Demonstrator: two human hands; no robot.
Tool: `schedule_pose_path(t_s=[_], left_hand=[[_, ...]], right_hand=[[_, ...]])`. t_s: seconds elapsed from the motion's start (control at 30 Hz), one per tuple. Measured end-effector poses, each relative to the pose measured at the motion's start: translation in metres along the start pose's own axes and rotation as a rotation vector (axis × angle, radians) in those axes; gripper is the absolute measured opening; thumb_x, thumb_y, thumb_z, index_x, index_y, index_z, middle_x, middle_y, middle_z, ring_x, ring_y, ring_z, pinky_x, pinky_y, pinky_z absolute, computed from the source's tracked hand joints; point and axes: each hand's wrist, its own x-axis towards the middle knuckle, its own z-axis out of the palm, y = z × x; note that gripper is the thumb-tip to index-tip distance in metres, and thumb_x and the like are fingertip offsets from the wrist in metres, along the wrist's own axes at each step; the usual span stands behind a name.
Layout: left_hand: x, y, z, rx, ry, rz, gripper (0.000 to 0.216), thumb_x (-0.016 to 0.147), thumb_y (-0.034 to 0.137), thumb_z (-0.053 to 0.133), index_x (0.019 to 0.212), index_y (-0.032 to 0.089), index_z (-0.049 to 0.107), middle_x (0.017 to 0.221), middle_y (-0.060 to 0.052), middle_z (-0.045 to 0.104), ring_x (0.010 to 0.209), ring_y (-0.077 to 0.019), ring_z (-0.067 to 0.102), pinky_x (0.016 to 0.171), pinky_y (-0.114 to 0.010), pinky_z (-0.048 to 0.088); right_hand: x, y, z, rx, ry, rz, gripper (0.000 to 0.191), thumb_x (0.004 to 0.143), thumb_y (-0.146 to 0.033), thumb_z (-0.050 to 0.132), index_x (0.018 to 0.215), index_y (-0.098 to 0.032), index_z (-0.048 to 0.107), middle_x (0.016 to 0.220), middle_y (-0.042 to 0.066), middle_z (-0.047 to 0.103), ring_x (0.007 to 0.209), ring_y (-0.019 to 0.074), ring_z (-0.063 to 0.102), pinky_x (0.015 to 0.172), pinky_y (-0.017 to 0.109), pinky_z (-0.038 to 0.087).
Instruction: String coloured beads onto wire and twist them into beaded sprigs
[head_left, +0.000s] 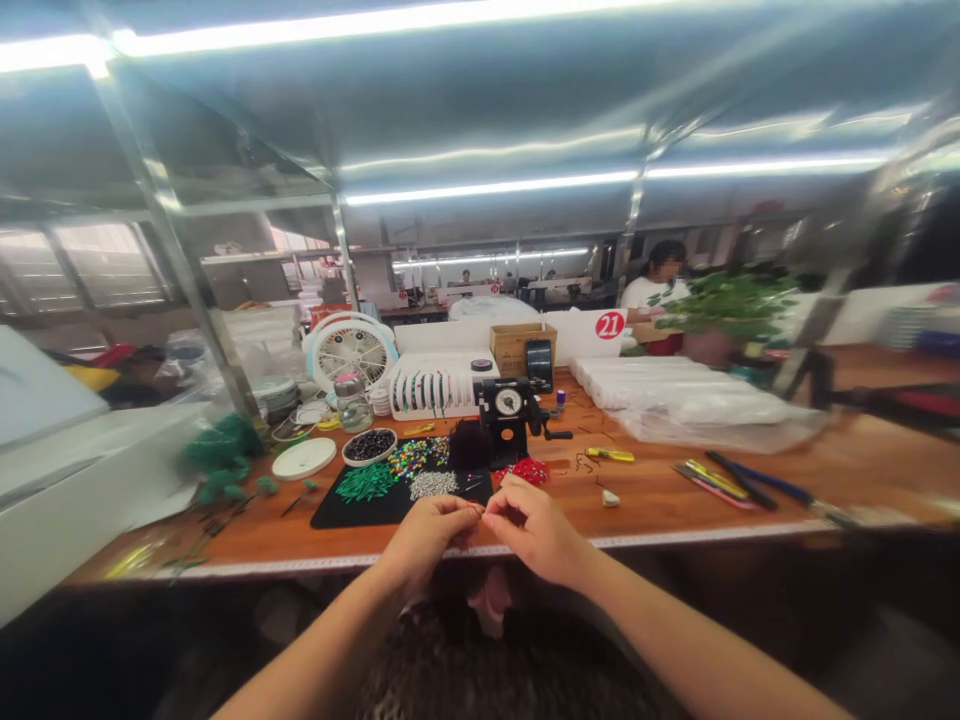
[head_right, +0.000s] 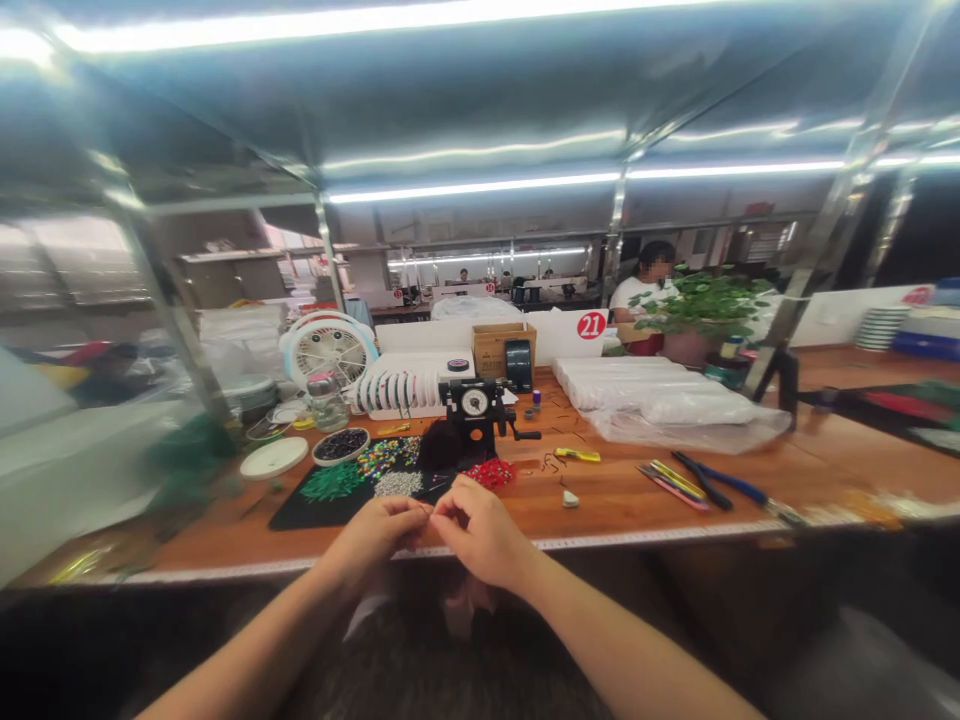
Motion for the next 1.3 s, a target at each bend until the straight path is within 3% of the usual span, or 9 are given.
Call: schedule_pose_path(t_s=[0.17, 0.37, 0.47, 0.67, 0.93, 1.13, 1.3], left_hand=[[-0.004, 0.004, 0.001, 0.148, 0.03, 0.089, 0.018, 0.068, 0.032, 0.062, 0.064, 0.015, 0.065, 0.047, 0.003, 0.052, 0.047, -0.0109, 0.044, 0.05, -0.023, 0.032], [-0.01, 0.006, 0.003, 0.504, 0.128, 0.415, 0.014, 0.072, 0.021, 0.057, 0.062, 0.019, 0.066, 0.061, 0.001, 0.059, 0.063, -0.0152, 0.051, 0.062, -0.025, 0.036], [-0.011, 0.005, 0.004, 0.681, 0.113, 0.554, 0.019, 0.078, 0.016, 0.05, 0.068, 0.019, 0.066, 0.068, -0.001, 0.058, 0.067, -0.0149, 0.052, 0.063, -0.025, 0.037], [-0.007, 0.007, 0.003, 0.79, 0.032, 0.635, 0.024, 0.081, 0.012, 0.047, 0.064, 0.018, 0.063, 0.065, 0.0, 0.051, 0.067, -0.0138, 0.05, 0.061, -0.024, 0.036], [-0.005, 0.008, 0.004, 0.742, -0.01, 0.609, 0.023, 0.08, 0.015, 0.048, 0.063, 0.018, 0.063, 0.063, 0.001, 0.052, 0.064, -0.013, 0.05, 0.06, -0.024, 0.036], [-0.004, 0.01, -0.004, 0.414, 0.061, 0.282, 0.02, 0.074, 0.034, 0.058, 0.074, 0.017, 0.068, 0.059, 0.0, 0.058, 0.057, -0.0144, 0.053, 0.055, -0.024, 0.039], [-0.001, 0.009, -0.007, 0.266, 0.058, 0.23, 0.019, 0.071, 0.034, 0.061, 0.072, 0.016, 0.068, 0.055, 0.002, 0.058, 0.054, -0.0136, 0.052, 0.054, -0.024, 0.039]], right_hand=[[0.001, 0.0, 0.004, 0.017, 0.035, 0.068, 0.011, 0.081, -0.016, 0.053, 0.069, -0.017, 0.055, 0.071, -0.001, 0.049, 0.065, 0.0122, 0.048, 0.058, 0.023, 0.037], [0.0, 0.0, 0.012, 0.015, 0.109, 0.025, 0.01, 0.083, -0.015, 0.048, 0.074, -0.018, 0.051, 0.077, 0.001, 0.05, 0.072, 0.0141, 0.049, 0.065, 0.026, 0.039], [0.0, 0.001, 0.013, 0.027, 0.111, 0.045, 0.009, 0.082, -0.014, 0.05, 0.075, -0.018, 0.051, 0.077, 0.001, 0.051, 0.073, 0.0143, 0.049, 0.067, 0.026, 0.04], [0.007, 0.001, 0.004, 0.115, 0.009, 0.074, 0.011, 0.078, -0.012, 0.055, 0.087, -0.019, 0.053, 0.08, 0.0, 0.052, 0.073, 0.0134, 0.049, 0.068, 0.025, 0.04], [0.015, -0.004, -0.005, 0.216, -0.094, 0.109, 0.005, 0.077, -0.015, 0.056, 0.075, -0.018, 0.052, 0.07, -0.003, 0.049, 0.064, 0.0109, 0.045, 0.06, 0.022, 0.036], [0.011, -0.008, -0.017, 0.1, -0.005, 0.21, 0.012, 0.083, -0.023, 0.05, 0.071, -0.019, 0.049, 0.058, -0.004, 0.049, 0.054, 0.0111, 0.043, 0.052, 0.023, 0.034], [0.005, -0.02, -0.016, -0.193, 0.004, -0.115, 0.015, 0.085, -0.014, 0.041, 0.073, -0.019, 0.049, 0.074, 0.004, 0.053, 0.071, 0.0172, 0.049, 0.066, 0.029, 0.04]])
